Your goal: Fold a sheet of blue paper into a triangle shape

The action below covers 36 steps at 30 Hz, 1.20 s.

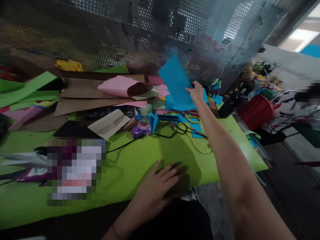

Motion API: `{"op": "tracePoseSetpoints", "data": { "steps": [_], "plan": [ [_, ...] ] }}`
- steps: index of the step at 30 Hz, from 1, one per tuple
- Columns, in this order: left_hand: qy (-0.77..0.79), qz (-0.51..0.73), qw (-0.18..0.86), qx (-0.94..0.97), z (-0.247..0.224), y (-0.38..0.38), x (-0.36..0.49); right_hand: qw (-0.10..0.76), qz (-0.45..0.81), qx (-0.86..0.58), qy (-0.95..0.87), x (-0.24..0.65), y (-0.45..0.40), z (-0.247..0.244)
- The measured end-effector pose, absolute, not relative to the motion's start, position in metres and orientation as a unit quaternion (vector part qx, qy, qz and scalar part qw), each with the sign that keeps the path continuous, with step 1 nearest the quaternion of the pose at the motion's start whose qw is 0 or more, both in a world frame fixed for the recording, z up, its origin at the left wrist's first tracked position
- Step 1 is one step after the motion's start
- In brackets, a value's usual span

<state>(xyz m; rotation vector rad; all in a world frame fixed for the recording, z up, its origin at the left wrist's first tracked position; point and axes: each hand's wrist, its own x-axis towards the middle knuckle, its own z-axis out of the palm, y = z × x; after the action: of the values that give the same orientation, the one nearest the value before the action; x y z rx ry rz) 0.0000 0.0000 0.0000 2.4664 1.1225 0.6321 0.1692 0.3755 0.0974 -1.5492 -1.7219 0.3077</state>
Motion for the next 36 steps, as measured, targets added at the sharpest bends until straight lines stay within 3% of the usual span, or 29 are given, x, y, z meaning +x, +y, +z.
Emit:
{"op": "tracePoseSetpoints", "data": {
  "steps": [4, 7, 12, 19, 22, 26, 28, 32, 36],
  "plan": [
    [0.428, 0.257, 0.119, 0.858, 0.003, -0.001, -0.004, 0.517, 0.234, -0.455, -0.686, 0.202, 0.339, 0.127],
    [0.470, 0.322, 0.056, 0.820, 0.008, 0.001, -0.016, 0.513, 0.319, -0.385, -0.698, 0.228, 0.290, 0.145],
    [0.532, 0.402, -0.045, 0.744, 0.024, -0.002, -0.029, 0.388, 0.503, -0.382, -0.671, 0.243, 0.199, 0.147],
    [0.534, 0.334, -0.073, 0.773, 0.025, -0.010, -0.018, 0.200, 0.649, -0.361, -0.639, 0.216, 0.155, 0.099],
    [0.523, 0.301, -0.042, 0.796, 0.019, -0.010, -0.021, 0.208, 0.633, -0.361, -0.653, 0.207, 0.151, 0.076],
    [0.560, 0.339, -0.007, 0.756, 0.014, -0.013, -0.038, 0.272, 0.489, -0.413, -0.719, 0.212, 0.129, 0.048],
    [0.587, 0.355, -0.008, 0.728, 0.012, -0.017, -0.047, 0.225, 0.435, -0.389, -0.780, 0.222, 0.108, 0.039],
    [0.600, 0.345, 0.010, 0.722, 0.006, -0.022, -0.055, 0.049, 0.351, -0.248, -0.902, 0.263, 0.062, 0.046],
    [0.580, 0.306, 0.066, 0.752, 0.001, -0.021, -0.044, -0.032, 0.361, -0.324, -0.874, 0.319, 0.034, 0.078]
  ]
}}
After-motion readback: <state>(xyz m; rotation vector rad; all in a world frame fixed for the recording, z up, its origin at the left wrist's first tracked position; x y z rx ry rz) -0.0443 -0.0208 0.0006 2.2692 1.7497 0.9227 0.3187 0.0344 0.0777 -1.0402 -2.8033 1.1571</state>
